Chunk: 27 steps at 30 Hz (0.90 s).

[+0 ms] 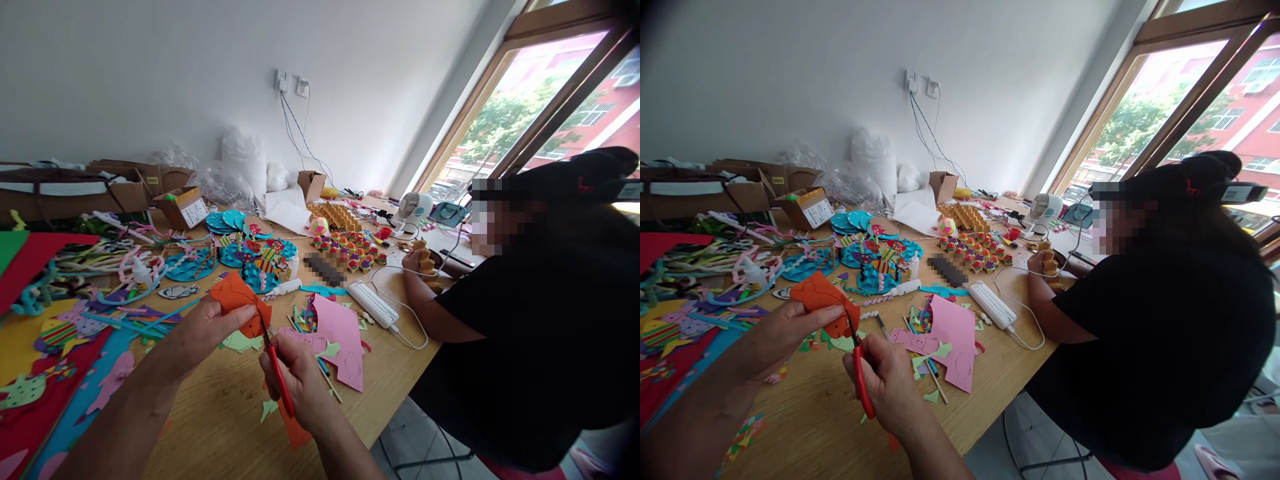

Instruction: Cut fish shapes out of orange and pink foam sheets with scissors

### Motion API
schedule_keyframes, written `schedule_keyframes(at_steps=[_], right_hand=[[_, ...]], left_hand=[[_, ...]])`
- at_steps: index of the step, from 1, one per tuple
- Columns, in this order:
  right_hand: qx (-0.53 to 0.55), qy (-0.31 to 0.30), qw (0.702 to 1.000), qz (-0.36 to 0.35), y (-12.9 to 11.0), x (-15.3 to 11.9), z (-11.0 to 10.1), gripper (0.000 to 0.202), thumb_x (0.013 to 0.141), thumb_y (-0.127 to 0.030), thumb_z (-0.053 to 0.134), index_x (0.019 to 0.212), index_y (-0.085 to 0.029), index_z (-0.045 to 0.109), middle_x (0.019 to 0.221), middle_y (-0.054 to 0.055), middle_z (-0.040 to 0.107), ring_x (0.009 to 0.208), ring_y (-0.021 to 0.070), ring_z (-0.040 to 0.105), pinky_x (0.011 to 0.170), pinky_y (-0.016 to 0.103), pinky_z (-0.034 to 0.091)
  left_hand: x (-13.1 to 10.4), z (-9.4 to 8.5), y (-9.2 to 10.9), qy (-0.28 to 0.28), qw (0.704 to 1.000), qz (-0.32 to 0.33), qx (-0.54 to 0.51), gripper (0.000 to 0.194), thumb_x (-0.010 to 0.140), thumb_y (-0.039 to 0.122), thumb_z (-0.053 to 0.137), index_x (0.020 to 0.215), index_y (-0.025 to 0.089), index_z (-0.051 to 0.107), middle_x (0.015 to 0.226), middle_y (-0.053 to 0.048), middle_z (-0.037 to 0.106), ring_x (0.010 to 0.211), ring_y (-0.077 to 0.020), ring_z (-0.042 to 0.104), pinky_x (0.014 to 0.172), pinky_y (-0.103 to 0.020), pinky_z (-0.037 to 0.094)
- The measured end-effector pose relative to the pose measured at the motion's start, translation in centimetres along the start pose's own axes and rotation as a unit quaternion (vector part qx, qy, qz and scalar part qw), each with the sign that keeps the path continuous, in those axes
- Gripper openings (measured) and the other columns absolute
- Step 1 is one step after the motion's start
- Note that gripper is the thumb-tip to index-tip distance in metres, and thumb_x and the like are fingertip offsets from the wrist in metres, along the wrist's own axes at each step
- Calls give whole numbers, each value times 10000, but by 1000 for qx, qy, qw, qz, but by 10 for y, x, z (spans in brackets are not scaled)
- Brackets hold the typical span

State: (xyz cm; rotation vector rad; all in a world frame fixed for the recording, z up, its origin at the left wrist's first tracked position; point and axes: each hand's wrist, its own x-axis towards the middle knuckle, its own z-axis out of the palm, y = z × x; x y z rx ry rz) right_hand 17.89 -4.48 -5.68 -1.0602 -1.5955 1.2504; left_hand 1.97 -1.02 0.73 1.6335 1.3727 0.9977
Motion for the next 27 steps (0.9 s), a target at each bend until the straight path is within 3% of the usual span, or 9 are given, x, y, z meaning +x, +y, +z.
schedule_keyframes(at_steps=[4, 9, 14, 20, 27], right_hand=[[31, -1, 999, 7, 3, 0, 1, 270, 854, -317, 499, 624, -212, 406, 491, -71, 406, 418, 78, 403, 407, 184, 305], [-7, 11, 1000, -12, 2, 1, 0, 323, 843, -365, 500, 582, -215, 384, 480, -65, 374, 434, 80, 355, 419, 198, 252], [-32, 19, 999, -11, 2, 1, -1, 329, 844, -383, 511, 586, -212, 400, 490, -62, 369, 450, 82, 329, 433, 204, 247], [-27, 23, 999, -3, 2, 0, 0, 277, 822, -328, 507, 589, -210, 413, 478, -61, 386, 428, 81, 358, 417, 196, 254], [92, 0, 995, 36, 3, 1, 5, 349, 826, -464, 544, 615, -206, 438, 427, -68, 440, 363, 66, 371, 381, 175, 291]], left_hand=[[-1, 3, -1, -14, 1000, 5, -6, 245, 700, 433, 526, 605, 228, 622, 582, 30, 616, 623, -201, 583, 602, -271, 506], [-1, 5, -7, -10, 1000, -15, -13, 255, 707, 455, 543, 642, 227, 635, 671, 11, 675, 705, -222, 610, 658, -281, 511], [0, 4, -7, -29, 999, -13, -10, 266, 709, 461, 526, 627, 226, 619, 629, 20, 634, 667, -209, 588, 642, -280, 507], [2, 1, -12, -28, 999, 11, -29, 274, 739, 471, 522, 660, 223, 605, 683, 17, 632, 715, -204, 588, 670, -269, 504], [1, 7, -14, -35, 997, 20, -60, 236, 774, 422, 507, 653, 222, 538, 661, 29, 578, 674, -179, 546, 649, -262, 481]])
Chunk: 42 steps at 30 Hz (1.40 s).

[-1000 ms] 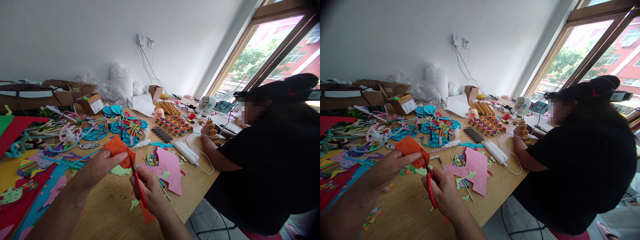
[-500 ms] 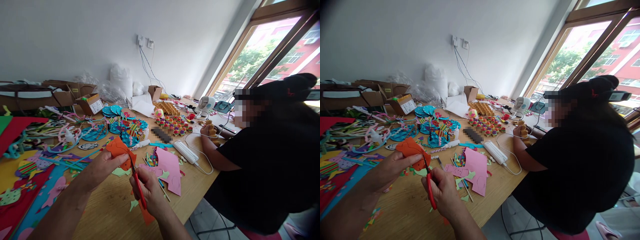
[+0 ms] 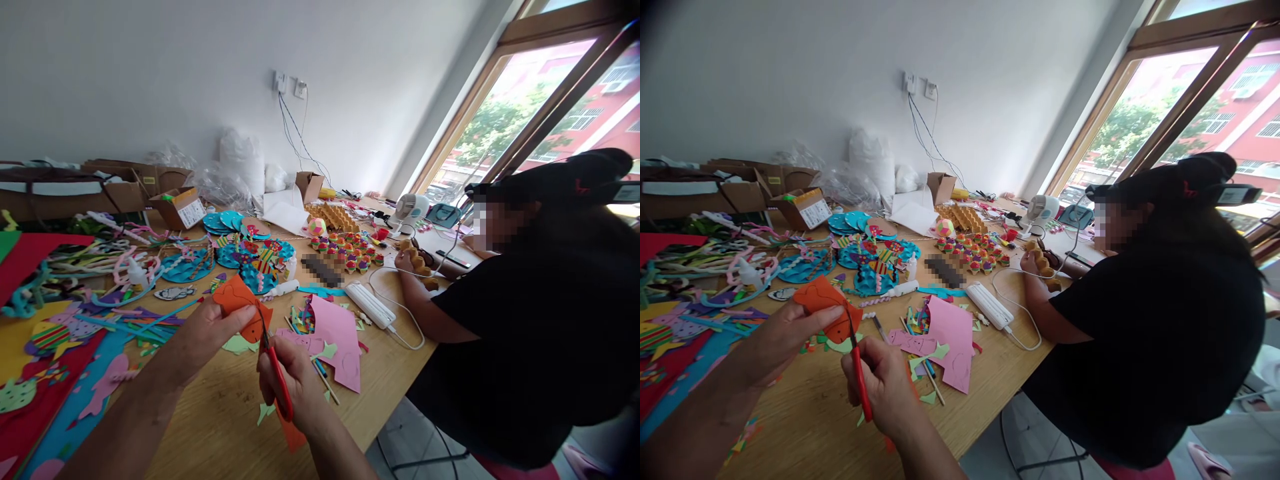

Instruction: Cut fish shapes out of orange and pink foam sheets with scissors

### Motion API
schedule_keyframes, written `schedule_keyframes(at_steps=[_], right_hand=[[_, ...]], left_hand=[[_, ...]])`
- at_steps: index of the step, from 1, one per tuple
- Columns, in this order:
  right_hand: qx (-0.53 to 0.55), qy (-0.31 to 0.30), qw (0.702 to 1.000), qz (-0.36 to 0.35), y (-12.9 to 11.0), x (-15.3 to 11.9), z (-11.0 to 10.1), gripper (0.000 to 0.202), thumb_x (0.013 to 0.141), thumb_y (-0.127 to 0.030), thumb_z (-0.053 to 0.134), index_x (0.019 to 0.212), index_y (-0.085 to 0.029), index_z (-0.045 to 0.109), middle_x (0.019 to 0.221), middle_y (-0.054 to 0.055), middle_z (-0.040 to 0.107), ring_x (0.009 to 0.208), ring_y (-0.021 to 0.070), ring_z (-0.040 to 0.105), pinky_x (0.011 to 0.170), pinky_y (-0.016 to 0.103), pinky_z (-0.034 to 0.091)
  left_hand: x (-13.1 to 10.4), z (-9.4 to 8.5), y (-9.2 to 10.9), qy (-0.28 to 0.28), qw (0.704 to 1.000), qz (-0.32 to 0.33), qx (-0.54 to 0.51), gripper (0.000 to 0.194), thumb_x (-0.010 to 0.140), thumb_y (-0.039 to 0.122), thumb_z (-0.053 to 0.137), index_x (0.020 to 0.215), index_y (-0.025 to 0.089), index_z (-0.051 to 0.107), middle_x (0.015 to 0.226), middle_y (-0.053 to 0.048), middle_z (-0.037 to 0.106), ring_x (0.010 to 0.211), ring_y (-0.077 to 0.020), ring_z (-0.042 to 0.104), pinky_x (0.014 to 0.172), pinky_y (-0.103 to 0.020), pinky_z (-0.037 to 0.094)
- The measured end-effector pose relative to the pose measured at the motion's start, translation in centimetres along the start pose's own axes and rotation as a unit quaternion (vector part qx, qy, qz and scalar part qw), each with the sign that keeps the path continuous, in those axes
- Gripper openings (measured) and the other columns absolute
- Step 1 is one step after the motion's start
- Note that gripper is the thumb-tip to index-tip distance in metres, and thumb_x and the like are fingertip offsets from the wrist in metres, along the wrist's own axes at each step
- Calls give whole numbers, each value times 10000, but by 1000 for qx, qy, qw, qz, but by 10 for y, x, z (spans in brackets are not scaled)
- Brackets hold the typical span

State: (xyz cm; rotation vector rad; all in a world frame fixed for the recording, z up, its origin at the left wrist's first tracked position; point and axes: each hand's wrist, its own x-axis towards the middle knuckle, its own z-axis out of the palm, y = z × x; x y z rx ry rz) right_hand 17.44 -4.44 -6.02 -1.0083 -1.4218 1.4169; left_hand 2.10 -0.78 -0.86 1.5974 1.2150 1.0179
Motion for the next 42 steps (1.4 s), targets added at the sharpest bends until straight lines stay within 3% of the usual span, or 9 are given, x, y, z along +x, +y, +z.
schedule_keyframes(at_steps=[5, 9, 29, 42], right_hand=[[57, -8, 998, 5, -1, 1, 4, 506, 749, -672, 568, 606, -206, 432, 400, -70, 431, 341, 57, 339, 364, 176, 272], [79, -6, 997, -4, 1, 2, 6, 564, 701, -741, 569, 588, -207, 427, 385, -67, 429, 333, 57, 336, 355, 180, 254], [81, 7, 996, -41, 10, 2, 6, 552, 766, -728, 532, 610, -208, 435, 403, -63, 421, 337, 64, 332, 343, 182, 270], [83, 10, 994, -64, 5, 2, 4, 540, 788, -709, 526, 605, -221, 385, 423, -65, 418, 349, 63, 337, 354, 181, 292]], left_hand=[[-1, 4, 0, 4, 1000, 3, -9, 235, 788, 409, 509, 652, 219, 539, 664, 30, 558, 683, -172, 519, 650, -256, 465], [0, 7, -1, -4, 999, 6, -42, 216, 767, 389, 530, 633, 219, 536, 646, 38, 543, 669, -164, 506, 645, -250, 450], [0, 15, -2, -12, 987, -17, -159, 133, 742, 319, 609, 657, 221, 580, 652, 61, 595, 693, -146, 527, 692, -229, 439], [1, 18, -6, -10, 989, -5, -147, 135, 762, 325, 595, 669, 227, 581, 671, 61, 607, 705, -146, 541, 699, -224, 439]])
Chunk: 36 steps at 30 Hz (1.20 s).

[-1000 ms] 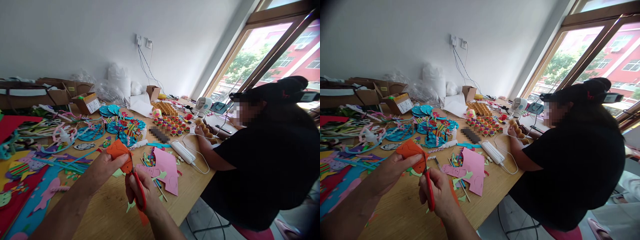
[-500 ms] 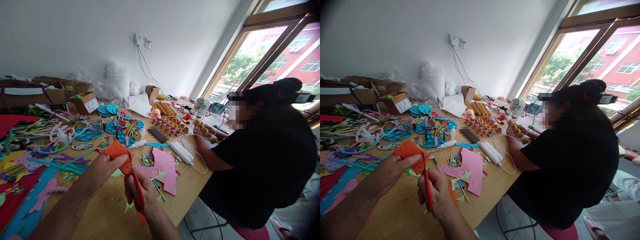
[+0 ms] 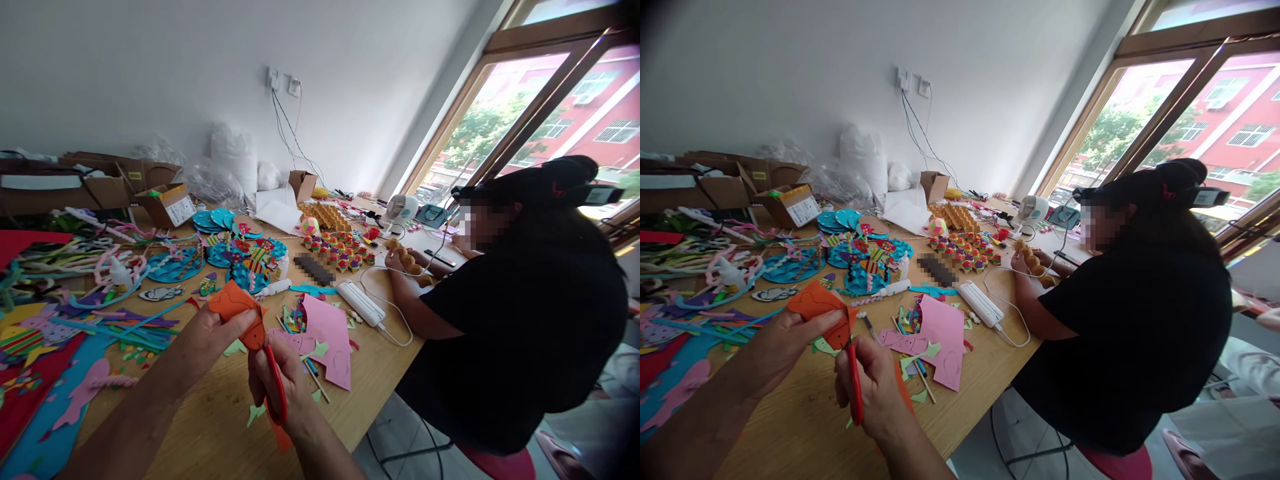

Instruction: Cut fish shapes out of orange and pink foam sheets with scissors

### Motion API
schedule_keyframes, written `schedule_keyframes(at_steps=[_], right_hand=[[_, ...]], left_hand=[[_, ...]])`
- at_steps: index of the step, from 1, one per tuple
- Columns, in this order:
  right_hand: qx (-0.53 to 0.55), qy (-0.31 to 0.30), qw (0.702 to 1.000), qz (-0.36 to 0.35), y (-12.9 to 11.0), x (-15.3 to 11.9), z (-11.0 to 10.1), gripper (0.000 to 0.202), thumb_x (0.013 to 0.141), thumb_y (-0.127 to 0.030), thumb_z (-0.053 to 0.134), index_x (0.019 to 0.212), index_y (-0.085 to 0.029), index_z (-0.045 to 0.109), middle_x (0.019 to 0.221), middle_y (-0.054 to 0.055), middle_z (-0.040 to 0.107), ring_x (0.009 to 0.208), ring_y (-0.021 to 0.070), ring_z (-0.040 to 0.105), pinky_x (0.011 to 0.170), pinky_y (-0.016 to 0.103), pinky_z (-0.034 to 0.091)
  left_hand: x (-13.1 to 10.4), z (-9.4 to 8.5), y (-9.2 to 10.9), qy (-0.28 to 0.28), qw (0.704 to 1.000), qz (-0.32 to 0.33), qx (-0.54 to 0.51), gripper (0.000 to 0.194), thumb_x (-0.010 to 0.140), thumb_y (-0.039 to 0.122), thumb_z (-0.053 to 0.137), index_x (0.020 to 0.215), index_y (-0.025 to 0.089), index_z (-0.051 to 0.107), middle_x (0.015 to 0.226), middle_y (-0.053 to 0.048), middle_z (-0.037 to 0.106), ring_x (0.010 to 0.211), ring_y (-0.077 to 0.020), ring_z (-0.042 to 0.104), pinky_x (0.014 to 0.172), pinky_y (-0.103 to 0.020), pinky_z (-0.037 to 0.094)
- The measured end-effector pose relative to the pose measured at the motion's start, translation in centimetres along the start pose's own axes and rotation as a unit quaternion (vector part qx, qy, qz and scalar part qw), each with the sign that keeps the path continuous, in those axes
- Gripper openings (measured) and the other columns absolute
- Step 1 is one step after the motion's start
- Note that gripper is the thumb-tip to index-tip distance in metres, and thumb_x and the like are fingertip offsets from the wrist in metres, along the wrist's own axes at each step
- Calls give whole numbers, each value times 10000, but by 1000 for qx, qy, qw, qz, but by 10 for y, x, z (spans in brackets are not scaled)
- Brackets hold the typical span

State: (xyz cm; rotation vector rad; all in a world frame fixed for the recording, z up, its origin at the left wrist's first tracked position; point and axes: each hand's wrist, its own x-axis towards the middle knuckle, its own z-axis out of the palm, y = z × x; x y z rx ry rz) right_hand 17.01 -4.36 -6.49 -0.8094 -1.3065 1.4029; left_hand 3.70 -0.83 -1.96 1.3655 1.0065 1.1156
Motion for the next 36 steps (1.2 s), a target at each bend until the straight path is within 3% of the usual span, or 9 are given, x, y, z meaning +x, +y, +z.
schedule_keyframes(at_steps=[6, 19, 30, 36], right_hand=[[-10, 21, 1000, 19, -1, 0, 3, 595, 713, -780, 536, 576, -221, 386, 396, -70, 406, 342, 60, 323, 347, 179, 287], [-31, 20, 999, 23, -3, -1, 2, 589, 733, -779, 509, 574, -225, 386, 406, -62, 403, 349, 75, 380, 343, 189, 305], [-19, 19, 999, 46, -7, -2, 3, 598, 701, -766, 559, 551, -214, 385, 393, -75, 393, 334, 50, 318, 357, 180, 298], [-44, 8, 998, 43, -4, -4, 1, 558, 756, -725, 535, 585, -207, 420, 404, -69, 414, 342, 52, 315, 352, 177, 263]], left_hand=[[-1, 0, 0, 5, 1000, -5, 7, 126, 754, 331, 597, 683, 227, 589, 680, 55, 619, 715, -152, 555, 706, -226, 451], [-3, 0, 4, 11, 1000, 13, 15, 112, 756, 321, 589, 700, 224, 589, 703, 37, 633, 737, -171, 580, 723, -249, 478], [-2, -3, 2, 5, 1000, 2, 4, 109, 752, 325, 607, 718, 221, 608, 699, 37, 624, 725, -166, 566, 708, -245, 479], [-2, -7, 3, 5, 1000, -12, 26, 133, 742, 344, 607, 708, 215, 607, 675, 33, 601, 690, -167, 544, 676, -255, 475]])
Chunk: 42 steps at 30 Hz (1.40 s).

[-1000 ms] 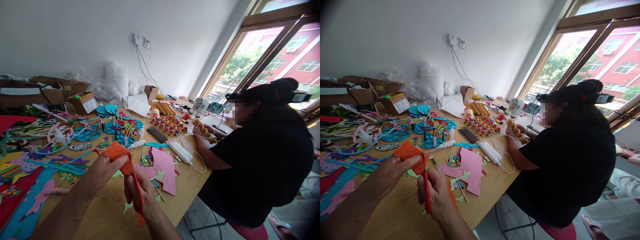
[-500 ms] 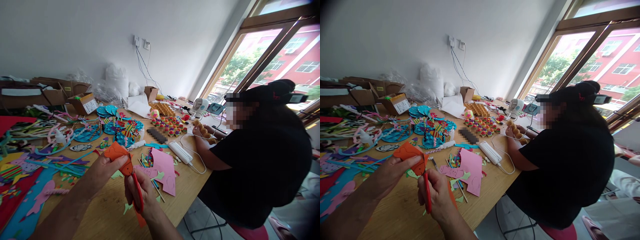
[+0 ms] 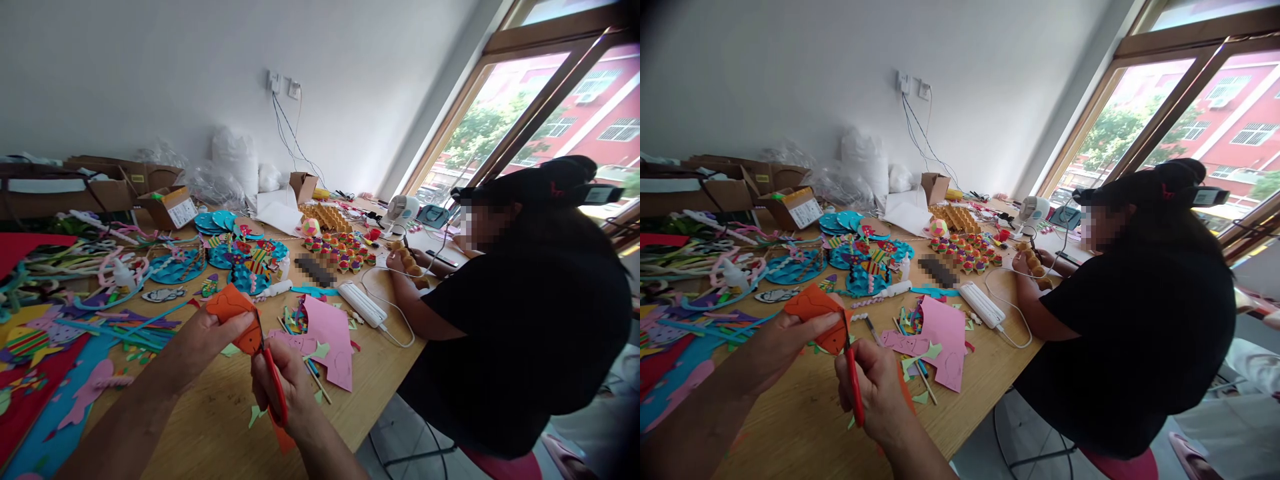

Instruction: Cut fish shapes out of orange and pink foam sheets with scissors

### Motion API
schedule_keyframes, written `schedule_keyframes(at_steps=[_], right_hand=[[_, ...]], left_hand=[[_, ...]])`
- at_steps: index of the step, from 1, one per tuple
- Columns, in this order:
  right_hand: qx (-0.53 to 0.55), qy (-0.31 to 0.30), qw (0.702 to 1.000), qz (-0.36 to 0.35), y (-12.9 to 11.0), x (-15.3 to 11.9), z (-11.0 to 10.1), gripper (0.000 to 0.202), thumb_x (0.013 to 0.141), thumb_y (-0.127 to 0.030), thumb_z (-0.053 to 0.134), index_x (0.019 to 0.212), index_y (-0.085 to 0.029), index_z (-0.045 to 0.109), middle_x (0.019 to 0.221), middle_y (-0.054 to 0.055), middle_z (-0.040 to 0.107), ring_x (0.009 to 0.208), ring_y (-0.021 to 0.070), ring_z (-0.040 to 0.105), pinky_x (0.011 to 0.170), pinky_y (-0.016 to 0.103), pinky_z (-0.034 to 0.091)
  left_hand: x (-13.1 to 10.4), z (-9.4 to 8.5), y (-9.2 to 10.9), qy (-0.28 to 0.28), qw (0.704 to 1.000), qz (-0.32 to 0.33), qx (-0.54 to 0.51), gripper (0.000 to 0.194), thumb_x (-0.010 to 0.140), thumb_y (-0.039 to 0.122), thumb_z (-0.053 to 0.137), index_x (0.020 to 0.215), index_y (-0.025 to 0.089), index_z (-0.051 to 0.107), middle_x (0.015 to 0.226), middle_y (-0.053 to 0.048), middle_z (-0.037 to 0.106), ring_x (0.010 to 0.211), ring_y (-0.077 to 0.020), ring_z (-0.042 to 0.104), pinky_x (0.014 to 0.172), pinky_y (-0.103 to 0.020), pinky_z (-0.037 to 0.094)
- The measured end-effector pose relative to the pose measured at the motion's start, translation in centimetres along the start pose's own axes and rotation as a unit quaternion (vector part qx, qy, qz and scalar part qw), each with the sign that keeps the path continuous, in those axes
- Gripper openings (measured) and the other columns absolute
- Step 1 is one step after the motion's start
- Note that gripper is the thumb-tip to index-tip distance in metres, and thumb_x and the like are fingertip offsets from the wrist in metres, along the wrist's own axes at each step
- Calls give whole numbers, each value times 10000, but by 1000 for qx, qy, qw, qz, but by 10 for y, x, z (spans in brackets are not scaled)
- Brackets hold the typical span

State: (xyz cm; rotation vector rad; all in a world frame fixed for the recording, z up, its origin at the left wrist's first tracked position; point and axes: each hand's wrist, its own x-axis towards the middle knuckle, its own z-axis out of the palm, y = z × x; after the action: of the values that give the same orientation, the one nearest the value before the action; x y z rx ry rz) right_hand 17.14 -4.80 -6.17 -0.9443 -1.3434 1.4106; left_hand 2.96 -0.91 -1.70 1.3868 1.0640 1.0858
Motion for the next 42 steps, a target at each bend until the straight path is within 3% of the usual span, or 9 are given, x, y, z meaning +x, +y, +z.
schedule_keyframes(at_steps=[12, 19, 31, 36, 42], right_hand=[[-35, -14, 999, -17, 3, -2, -3, 458, 843, -586, 518, 611, -203, 423, 416, -83, 382, 349, 53, 332, 348, 161, 243], [-66, -9, 997, -24, 3, -2, -4, 393, 858, -490, 518, 608, -201, 426, 454, -55, 445, 396, 68, 384, 393, 171, 294], [-71, -7, 997, -23, 5, -4, -4, 366, 872, -449, 502, 610, -204, 426, 434, -71, 422, 363, 58, 347, 367, 169, 262], [-79, -16, 996, -33, 6, -5, -6, 323, 855, -388, 496, 601, -201, 429, 454, -57, 442, 393, 65, 373, 393, 173, 284], [-101, -11, 994, -40, 6, -6, -9, 338, 862, -433, 486, 619, -205, 428, 450, -57, 435, 400, 72, 364, 404, 184, 275]], left_hand=[[-1, -13, -3, -49, 998, -35, -4, 139, 717, 349, 640, 665, 220, 642, 657, 44, 640, 639, -154, 564, 621, -231, 464], [0, -14, -5, -58, 997, -38, 17, 167, 742, 363, 626, 661, 218, 618, 643, 45, 606, 625, -149, 540, 610, -228, 451], [0, -15, -2, -61, 996, -26, 53, 181, 735, 390, 613, 676, 219, 606, 643, 39, 595, 629, -158, 531, 605, -238, 452], [-1, -15, -2, -97, 994, -40, 43, 177, 754, 381, 599, 699, 217, 639, 685, 26, 644, 677, -172, 574, 639, -240, 472], [-2, -12, 1, -114, 992, -41, 34, 137, 754, 351, 604, 721, 227, 654, 705, 30, 673, 698, -174, 598, 657, -234, 489]])
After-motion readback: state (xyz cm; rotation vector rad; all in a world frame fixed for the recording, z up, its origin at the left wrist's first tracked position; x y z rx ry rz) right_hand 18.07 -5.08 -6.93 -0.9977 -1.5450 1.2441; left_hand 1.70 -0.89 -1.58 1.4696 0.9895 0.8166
